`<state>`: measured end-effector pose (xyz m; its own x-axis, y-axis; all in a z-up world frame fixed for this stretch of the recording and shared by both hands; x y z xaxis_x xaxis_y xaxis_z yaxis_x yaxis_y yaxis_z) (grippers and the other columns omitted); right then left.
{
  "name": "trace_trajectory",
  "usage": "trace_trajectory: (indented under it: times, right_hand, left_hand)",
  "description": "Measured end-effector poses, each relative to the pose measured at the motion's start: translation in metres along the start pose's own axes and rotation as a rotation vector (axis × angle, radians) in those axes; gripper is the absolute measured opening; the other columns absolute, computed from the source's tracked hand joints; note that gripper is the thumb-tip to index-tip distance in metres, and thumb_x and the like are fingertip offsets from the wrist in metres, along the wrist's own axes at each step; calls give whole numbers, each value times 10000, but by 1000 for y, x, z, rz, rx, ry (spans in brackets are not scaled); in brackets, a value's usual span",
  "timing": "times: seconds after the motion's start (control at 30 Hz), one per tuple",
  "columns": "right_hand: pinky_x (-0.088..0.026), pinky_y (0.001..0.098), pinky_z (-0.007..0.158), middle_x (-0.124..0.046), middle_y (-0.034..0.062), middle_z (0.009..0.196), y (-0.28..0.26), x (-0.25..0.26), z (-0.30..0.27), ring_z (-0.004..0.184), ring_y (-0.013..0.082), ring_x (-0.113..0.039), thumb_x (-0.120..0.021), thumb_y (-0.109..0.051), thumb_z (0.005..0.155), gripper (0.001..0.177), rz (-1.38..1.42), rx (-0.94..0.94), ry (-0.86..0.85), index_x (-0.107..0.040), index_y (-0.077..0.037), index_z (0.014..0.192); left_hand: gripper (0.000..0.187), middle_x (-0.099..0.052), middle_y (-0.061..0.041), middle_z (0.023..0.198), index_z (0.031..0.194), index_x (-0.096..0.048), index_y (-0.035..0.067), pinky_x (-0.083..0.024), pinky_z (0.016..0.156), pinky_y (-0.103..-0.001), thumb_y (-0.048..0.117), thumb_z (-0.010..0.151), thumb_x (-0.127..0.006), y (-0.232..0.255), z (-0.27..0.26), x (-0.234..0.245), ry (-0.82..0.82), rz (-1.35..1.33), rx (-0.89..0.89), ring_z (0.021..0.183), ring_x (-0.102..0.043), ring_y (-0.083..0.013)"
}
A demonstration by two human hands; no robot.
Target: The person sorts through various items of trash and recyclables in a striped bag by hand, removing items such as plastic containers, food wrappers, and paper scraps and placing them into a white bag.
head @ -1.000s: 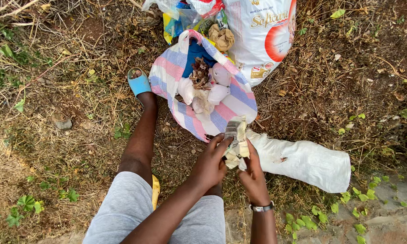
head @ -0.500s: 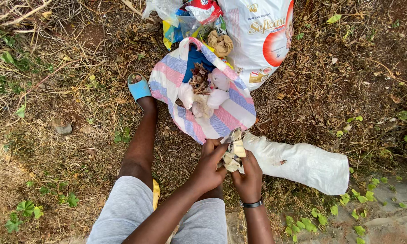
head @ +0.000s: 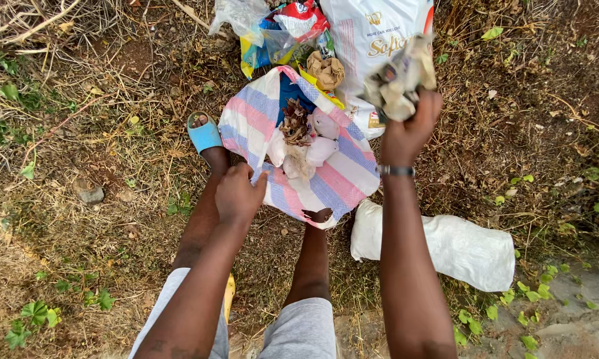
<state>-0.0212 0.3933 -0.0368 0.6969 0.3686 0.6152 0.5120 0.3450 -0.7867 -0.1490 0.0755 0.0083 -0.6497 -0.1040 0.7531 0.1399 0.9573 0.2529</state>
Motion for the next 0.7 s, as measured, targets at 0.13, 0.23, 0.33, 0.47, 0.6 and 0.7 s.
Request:
trace_trajectory:
  times: [0.13, 0.23, 0.33, 0.47, 0.6, 0.7]
  right_hand:
    - [-524, 343, 1031, -589, 138, 1328, 59, -92, 24, 1213, 243, -621, -771, -33, 870, 616, 69, -114, -226, -517, 8, 1429]
    - [-551, 329, 889, -553, 147, 1249, 68, -118, 24, 1104, 244, -585, -866, -106, 859, 831, 86, -303, -374, -313, 37, 1461]
    - [-525, 346, 878, -570, 176, 1249, 17, -82, 11, 1081, 245, -600, -828, -78, 912, 656, -73, -26, -161, -460, 46, 1441]
    - [-532, 309, 785, -654, 106, 1035, -31, -41, -37, 877, 188, -630, -643, -27, 1014, 146, 95, -168, -208, -653, -10, 1158]
    - [-550, 390, 817, -720, 146, 975, 2, -53, -110, 879, 301, -685, -640, -13, 900, 133, -147, -143, -652, -742, -73, 960]
    - [-558, 427, 917, -690, 179, 1102, 75, -83, -178, 1007, 367, -677, -633, 11, 813, 290, -341, -181, -928, -792, -149, 994]
  left_hand:
    - [302, -684, -185, 828, 820, -658, 23, -510, 664, -505, 286, 967, -678, -30, -6, -3, 17, -49, -75, 717, -668, -391]
    - [322, -666, -200, 759, 766, -645, 7, -486, 625, -507, 270, 949, -678, -33, -7, 8, 36, -115, -83, 656, -655, -385]
    - [307, -668, -200, 757, 785, -658, 15, -475, 620, -507, 265, 961, -670, -33, -10, 16, -3, -163, -32, 659, -655, -382]
    - [262, -692, -178, 776, 817, -695, 52, -491, 633, -496, 263, 968, -658, -30, -1, 13, -103, -128, -60, 659, -673, -356]
    - [193, -710, -156, 850, 849, -723, 67, -529, 628, -483, 242, 911, -670, -27, -9, 3, -109, -101, -231, 685, -683, -345]
    - [269, -685, -150, 802, 791, -685, 47, -539, 699, -498, 283, 918, -695, -28, -21, -5, -133, 12, -357, 771, -673, -363]
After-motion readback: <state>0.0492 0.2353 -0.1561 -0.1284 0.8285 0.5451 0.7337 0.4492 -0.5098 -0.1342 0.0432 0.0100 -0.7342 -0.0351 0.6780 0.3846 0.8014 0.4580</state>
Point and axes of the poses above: each hand's wrist, its own z-axis towards the middle knuckle, its own x-axis out of the back of the hand, y = z × x, the point moved 4 cm from there along z, towards the middle knuckle
